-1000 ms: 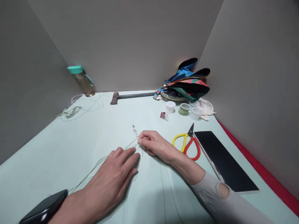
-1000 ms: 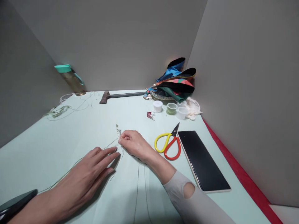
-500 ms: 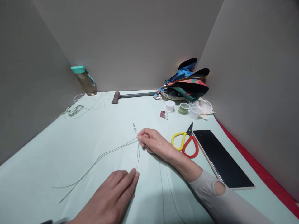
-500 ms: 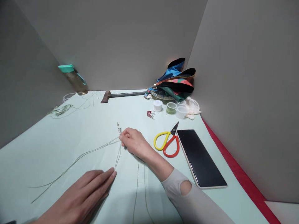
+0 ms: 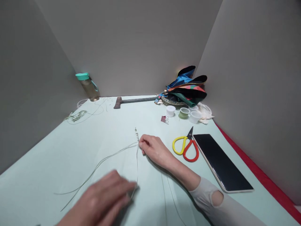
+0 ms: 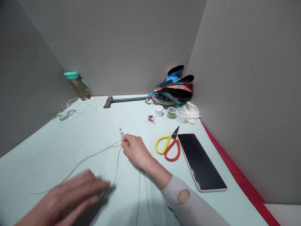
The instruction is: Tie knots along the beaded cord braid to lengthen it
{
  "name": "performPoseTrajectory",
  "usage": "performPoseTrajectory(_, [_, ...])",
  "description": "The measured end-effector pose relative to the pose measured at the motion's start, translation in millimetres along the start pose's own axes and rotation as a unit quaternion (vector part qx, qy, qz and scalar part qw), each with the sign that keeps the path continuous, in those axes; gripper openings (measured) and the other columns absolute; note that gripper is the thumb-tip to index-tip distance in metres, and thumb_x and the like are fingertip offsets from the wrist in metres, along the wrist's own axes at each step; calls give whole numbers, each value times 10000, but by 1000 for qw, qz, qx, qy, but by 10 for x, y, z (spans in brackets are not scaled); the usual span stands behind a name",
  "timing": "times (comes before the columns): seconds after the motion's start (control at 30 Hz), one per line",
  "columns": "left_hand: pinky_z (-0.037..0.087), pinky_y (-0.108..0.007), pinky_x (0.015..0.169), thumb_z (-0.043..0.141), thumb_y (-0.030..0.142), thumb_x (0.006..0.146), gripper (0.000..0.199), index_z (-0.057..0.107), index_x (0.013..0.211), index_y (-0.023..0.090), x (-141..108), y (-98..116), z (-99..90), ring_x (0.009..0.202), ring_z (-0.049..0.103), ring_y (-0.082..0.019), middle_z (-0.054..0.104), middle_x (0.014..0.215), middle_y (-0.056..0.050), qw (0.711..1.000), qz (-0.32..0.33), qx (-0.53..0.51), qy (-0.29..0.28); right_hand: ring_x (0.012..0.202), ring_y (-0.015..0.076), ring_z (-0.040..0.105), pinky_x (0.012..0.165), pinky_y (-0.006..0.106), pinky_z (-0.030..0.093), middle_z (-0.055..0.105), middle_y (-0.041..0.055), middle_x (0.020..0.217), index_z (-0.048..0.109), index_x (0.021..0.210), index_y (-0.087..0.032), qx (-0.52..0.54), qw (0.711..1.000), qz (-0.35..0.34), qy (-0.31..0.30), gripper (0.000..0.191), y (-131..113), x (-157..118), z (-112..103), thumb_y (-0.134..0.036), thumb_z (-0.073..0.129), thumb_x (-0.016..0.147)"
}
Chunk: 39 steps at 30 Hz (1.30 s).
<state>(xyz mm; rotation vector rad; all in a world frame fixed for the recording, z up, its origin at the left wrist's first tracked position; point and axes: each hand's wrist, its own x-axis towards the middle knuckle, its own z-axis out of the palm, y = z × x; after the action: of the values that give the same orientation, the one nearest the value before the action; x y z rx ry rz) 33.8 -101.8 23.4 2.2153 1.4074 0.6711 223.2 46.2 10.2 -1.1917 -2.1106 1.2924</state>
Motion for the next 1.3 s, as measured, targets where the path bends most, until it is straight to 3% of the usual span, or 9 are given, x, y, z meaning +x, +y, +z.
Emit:
performPoseTrajectory(0.07, [548,-387,861,466,320,1045,290,722,1179,294,326,-73,-194,993,702,-268,769,1133,-74,998,-59,6,32,1086,251,685,913,463,597,658,104,1307,635,1306,-182,-21,1000,-8,7,346,-3,5,12,-366,659,1014])
performPoseTrajectory(0.13, [547,-437,818,502,377,1042,304,692,1208,207,656,-185,-298,873,681,-264,743,1082,-98,991,-120,12,51,1084,250,685,911,462,598,659,104,1305,636,1304,-182,-44,999,-17,13,344,-9,8,20,-366,659,1014])
performPoseTrajectory(0.23, [592,-435,820,648,379,1004,243,692,1134,179,1022,-325,-296,854,702,-219,738,1039,-49,984,-175,-38,-1,1080,248,687,910,460,598,662,102,1299,639,1298,-181,-80,996,-28,25,339,-27,7,17,-365,658,1014])
performPoseTrajectory(0.3, [617,-401,765,672,387,997,241,696,1092,167,1141,-378,-245,841,718,-208,739,1018,-39,973,-208,-90,-39,1085,248,685,917,463,596,663,102,1300,642,1293,-183,-105,993,-36,37,331,-41,6,12,-362,657,1015])
performPoseTrajectory(0.5, [618,-328,638,651,384,1015,243,688,1098,160,1164,-501,-128,723,705,-166,738,973,-34,923,-289,-233,-105,1104,249,679,940,471,586,662,101,1307,651,1282,-188,-174,982,-48,53,311,-36,34,48,-351,654,1017])
performPoseTrajectory(0.67, [637,-364,699,668,372,1005,266,674,1176,169,1161,-558,-71,820,726,-195,737,1080,-59,898,-319,-289,-87,1078,245,688,922,465,593,671,98,1283,650,1277,-179,-223,974,-37,32,315,-8,46,124,-355,658,1015])
performPoseTrajectory(0.77, [621,-332,647,659,377,1010,243,683,1122,162,1177,-551,-56,747,708,-172,735,1003,-39,889,-341,-294,-77,1071,243,690,919,463,594,674,97,1275,653,1270,-178,-242,970,-28,21,310,-5,47,142,-355,658,1016])
performPoseTrajectory(1.03, [553,-270,542,649,388,1015,235,682,985,157,1200,-519,-47,588,625,-123,689,824,15,888,-352,-287,-74,1056,233,692,919,454,592,689,88,1240,672,1223,-176,-271,962,-30,2,263,15,69,117,-339,656,1018])
performPoseTrajectory(1.3, [627,-365,704,664,380,1005,237,694,1088,160,1200,-579,-54,806,720,-195,739,1016,-41,900,-337,-262,-83,1105,246,679,953,473,580,674,95,1286,668,1244,-184,-272,962,-19,13,271,-16,53,39,-335,654,1018])
